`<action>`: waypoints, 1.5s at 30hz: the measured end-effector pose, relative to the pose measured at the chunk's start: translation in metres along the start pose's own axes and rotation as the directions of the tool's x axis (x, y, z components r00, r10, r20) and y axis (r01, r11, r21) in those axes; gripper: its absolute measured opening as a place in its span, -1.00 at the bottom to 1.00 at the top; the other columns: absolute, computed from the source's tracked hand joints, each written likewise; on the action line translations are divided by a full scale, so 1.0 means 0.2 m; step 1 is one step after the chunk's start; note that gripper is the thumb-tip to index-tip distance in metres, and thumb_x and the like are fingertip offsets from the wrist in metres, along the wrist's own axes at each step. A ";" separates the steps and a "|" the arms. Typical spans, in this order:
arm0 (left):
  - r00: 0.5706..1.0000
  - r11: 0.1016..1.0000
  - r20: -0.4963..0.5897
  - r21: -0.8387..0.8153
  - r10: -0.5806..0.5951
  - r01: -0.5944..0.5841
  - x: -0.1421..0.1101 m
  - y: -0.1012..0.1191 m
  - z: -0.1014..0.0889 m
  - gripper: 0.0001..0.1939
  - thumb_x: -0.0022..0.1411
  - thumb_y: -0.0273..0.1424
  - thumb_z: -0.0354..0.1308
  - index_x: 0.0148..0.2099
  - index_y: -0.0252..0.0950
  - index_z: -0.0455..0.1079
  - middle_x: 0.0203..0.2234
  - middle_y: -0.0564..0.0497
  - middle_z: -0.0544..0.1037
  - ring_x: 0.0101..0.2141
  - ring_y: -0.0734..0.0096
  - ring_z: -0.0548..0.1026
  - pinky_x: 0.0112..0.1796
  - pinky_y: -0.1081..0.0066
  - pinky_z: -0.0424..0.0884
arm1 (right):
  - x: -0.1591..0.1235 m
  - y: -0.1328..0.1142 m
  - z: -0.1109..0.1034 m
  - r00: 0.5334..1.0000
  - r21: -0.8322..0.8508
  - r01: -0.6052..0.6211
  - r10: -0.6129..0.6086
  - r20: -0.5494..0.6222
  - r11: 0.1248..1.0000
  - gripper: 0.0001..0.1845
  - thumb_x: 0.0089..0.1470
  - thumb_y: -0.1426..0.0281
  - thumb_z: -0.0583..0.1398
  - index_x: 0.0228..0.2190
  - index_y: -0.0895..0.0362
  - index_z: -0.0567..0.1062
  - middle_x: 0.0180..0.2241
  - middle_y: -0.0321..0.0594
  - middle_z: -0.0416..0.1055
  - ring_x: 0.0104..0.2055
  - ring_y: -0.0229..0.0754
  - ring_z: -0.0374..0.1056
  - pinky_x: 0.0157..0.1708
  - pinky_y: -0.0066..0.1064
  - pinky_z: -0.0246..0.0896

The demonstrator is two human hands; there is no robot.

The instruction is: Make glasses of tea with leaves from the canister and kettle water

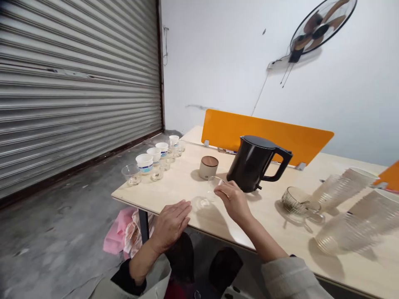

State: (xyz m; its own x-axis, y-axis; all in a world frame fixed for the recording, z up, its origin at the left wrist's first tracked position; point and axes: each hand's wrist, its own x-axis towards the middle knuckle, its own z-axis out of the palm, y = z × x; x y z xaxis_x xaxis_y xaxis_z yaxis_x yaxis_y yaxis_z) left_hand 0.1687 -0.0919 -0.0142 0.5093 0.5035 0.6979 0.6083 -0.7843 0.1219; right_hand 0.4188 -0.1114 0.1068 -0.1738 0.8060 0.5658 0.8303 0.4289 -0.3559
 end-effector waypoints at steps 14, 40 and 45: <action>0.999 1.000 0.037 -0.006 -0.007 0.007 0.01 0.00 -0.01 -0.67 0.45 -0.36 0.03 0.19 -0.26 0.39 0.17 -0.08 0.52 0.18 0.15 0.45 0.01 0.14 0.38 | 0.08 -0.01 0.22 0.986 0.100 0.064 -0.078 0.144 0.993 -0.72 0.31 0.27 0.12 -0.36 0.02 0.60 -0.34 -0.16 0.54 -0.17 -0.04 0.33 -0.11 -0.20 0.26; 0.917 0.917 -0.018 -0.032 -0.397 0.397 0.13 -0.15 -0.10 -0.61 0.44 -0.36 0.02 0.24 -0.31 0.36 0.19 -0.14 0.47 0.21 0.16 0.37 0.23 0.11 0.33 | -0.34 0.30 0.15 0.952 -0.069 -0.193 0.169 -0.254 0.979 -0.60 0.23 0.05 0.14 -0.07 0.01 0.57 -0.07 -0.14 0.57 0.03 0.06 0.41 0.01 -0.07 0.38; 0.833 0.828 0.014 0.116 -0.554 0.549 0.20 -0.29 -0.09 -0.58 0.42 -0.39 0.03 0.27 -0.36 0.33 0.25 -0.18 0.41 0.24 0.11 0.34 0.24 0.11 0.30 | -0.38 0.35 0.14 0.939 -0.039 -0.286 0.272 -0.209 0.957 -0.52 0.18 -0.04 0.12 -0.12 -0.01 0.61 -0.06 -0.16 0.58 0.05 0.09 0.42 0.08 -0.03 0.34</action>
State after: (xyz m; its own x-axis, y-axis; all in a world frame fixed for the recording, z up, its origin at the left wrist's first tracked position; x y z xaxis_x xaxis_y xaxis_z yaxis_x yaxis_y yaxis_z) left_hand 0.1430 -0.0329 0.0186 0.0955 0.8586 0.5037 0.8538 -0.3308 0.4019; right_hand 0.4756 -0.1305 0.0181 0.1735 0.7885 0.5901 0.8655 0.1638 -0.4733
